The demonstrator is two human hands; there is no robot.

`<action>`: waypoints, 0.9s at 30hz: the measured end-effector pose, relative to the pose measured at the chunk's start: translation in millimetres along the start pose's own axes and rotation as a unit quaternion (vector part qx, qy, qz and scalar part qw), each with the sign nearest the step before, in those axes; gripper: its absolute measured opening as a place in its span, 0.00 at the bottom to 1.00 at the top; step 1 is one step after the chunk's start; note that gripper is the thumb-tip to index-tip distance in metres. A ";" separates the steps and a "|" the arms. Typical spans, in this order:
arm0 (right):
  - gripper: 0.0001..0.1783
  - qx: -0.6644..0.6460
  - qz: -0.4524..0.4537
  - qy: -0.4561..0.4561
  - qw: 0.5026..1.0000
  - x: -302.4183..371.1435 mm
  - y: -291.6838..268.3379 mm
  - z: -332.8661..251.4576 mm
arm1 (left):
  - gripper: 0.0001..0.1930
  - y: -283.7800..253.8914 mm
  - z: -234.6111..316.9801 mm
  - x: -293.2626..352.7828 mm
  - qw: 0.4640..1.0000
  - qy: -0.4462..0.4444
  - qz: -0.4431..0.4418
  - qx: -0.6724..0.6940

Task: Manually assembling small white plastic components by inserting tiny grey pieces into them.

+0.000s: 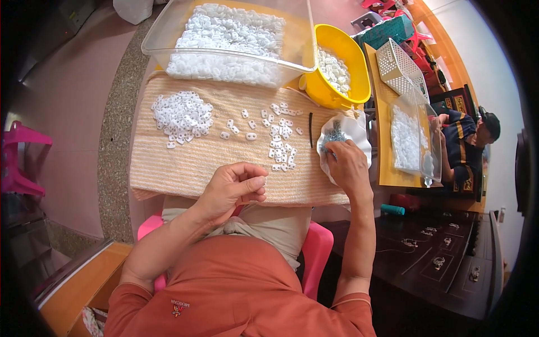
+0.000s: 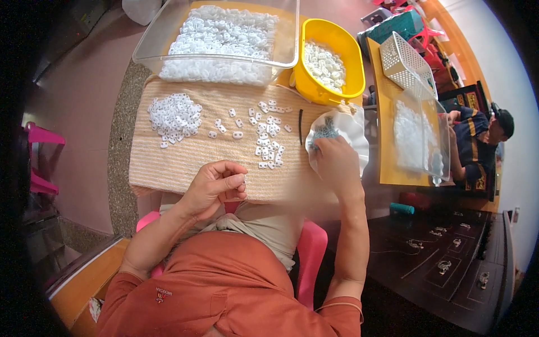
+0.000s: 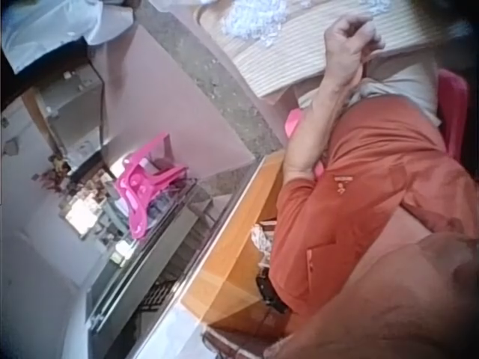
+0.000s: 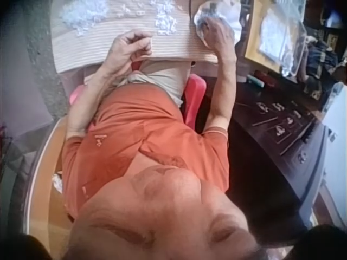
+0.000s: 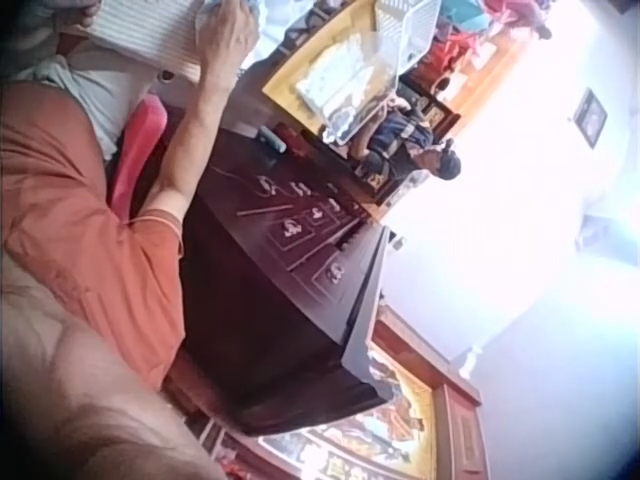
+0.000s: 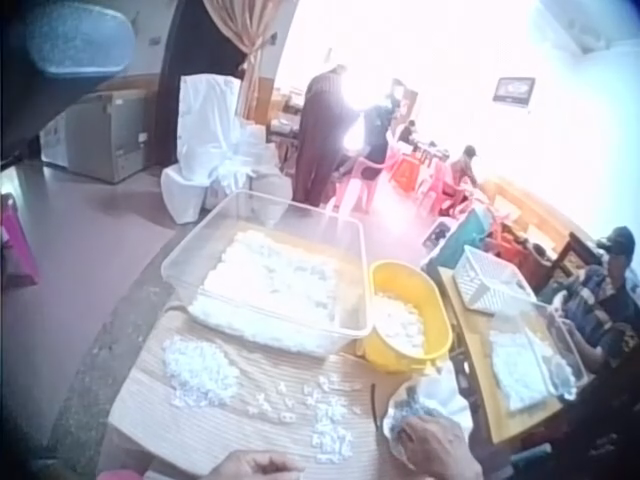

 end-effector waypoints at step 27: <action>0.07 -0.050 -0.052 0.026 0.997 -8.0 -2.2 8.0 | 0.07 2.1 -1.6 1.1 1.000 0.002 -0.001 -0.009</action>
Point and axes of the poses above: each hand's wrist, its own x-axis away from the middle knuckle, its own y-axis out of the palm, z = x × y, the point moved 2 cm from there along -x, towards the middle knuckle, and after that the axes turned 9 degrees about z, right-handed, at the moved point
